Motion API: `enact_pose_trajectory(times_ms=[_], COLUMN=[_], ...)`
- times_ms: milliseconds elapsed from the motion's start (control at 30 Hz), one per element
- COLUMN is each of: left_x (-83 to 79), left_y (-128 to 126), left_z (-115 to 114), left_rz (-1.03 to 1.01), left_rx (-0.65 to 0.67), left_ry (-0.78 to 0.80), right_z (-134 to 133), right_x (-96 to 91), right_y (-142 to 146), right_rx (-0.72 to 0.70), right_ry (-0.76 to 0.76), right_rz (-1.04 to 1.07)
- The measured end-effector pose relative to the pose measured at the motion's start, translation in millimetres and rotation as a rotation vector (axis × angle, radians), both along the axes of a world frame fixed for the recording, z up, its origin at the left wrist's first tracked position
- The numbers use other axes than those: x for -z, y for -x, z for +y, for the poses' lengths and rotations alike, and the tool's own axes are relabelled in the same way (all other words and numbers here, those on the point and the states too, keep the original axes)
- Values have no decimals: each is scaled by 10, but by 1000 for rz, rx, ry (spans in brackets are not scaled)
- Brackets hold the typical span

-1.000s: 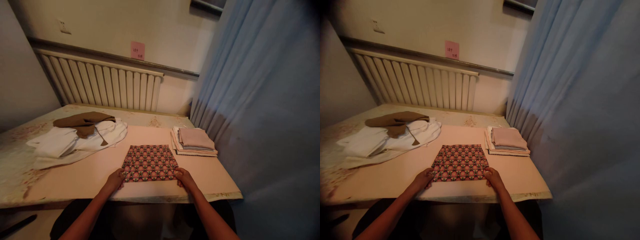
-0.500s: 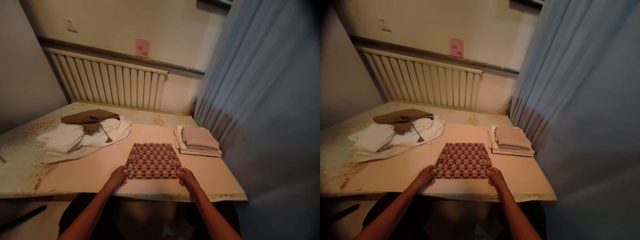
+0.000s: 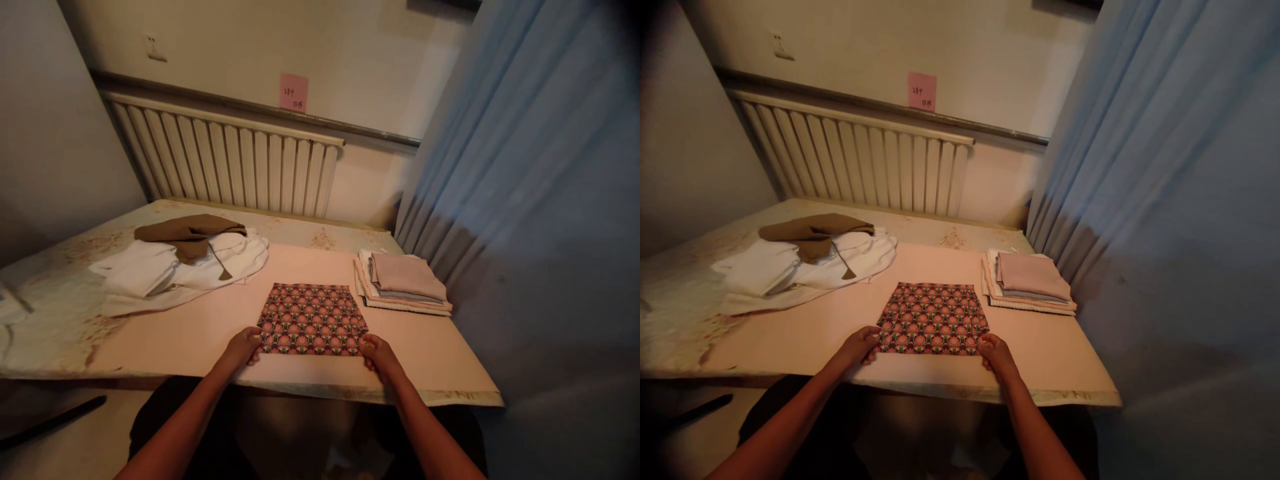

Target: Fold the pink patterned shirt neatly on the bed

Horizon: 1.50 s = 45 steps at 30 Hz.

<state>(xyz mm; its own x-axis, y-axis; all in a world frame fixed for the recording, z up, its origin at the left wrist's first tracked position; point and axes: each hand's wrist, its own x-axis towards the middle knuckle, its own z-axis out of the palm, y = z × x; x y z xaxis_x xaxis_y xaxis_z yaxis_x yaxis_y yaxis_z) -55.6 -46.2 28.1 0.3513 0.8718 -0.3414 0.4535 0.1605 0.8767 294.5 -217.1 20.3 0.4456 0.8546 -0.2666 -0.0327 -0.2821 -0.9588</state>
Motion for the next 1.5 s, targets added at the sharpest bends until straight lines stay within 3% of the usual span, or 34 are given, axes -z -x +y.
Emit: enact_pose_trajectory(times_ms=[433,633,733,800,867,967,1067,1200,1500], left_x=[-10,-136,-262,-314,-315,-220,-72,60,105], left_y=[0,-26,-272,-559,-885,-1290,-1485,-1505,-1494], left_z=[-28,-37,-123,-212,-303,-394,-417,-408,-411], left_rz=[2,197,232,254,305,383,463,519,569], left_rx=[-27,-87,-67,56,186,325,370,355,319], left_ry=[-31,-282,-482,-705,-931,-1082,-1096,-1087,-1132], right_z=[-14,5,6,3,1,2,10,20,12], right_x=[2,29,33,30,26,25,31,37,27], right_y=[21,16,19,23,27,30,32,33,41], right_rx=[-24,-18,-16,-13,-9,-1,12,23,69], right_ry=[11,15,10,10,12,17,23,30,45], right_rz=[-65,-81,-84,-84,-89,-105,-119,-128,-153])
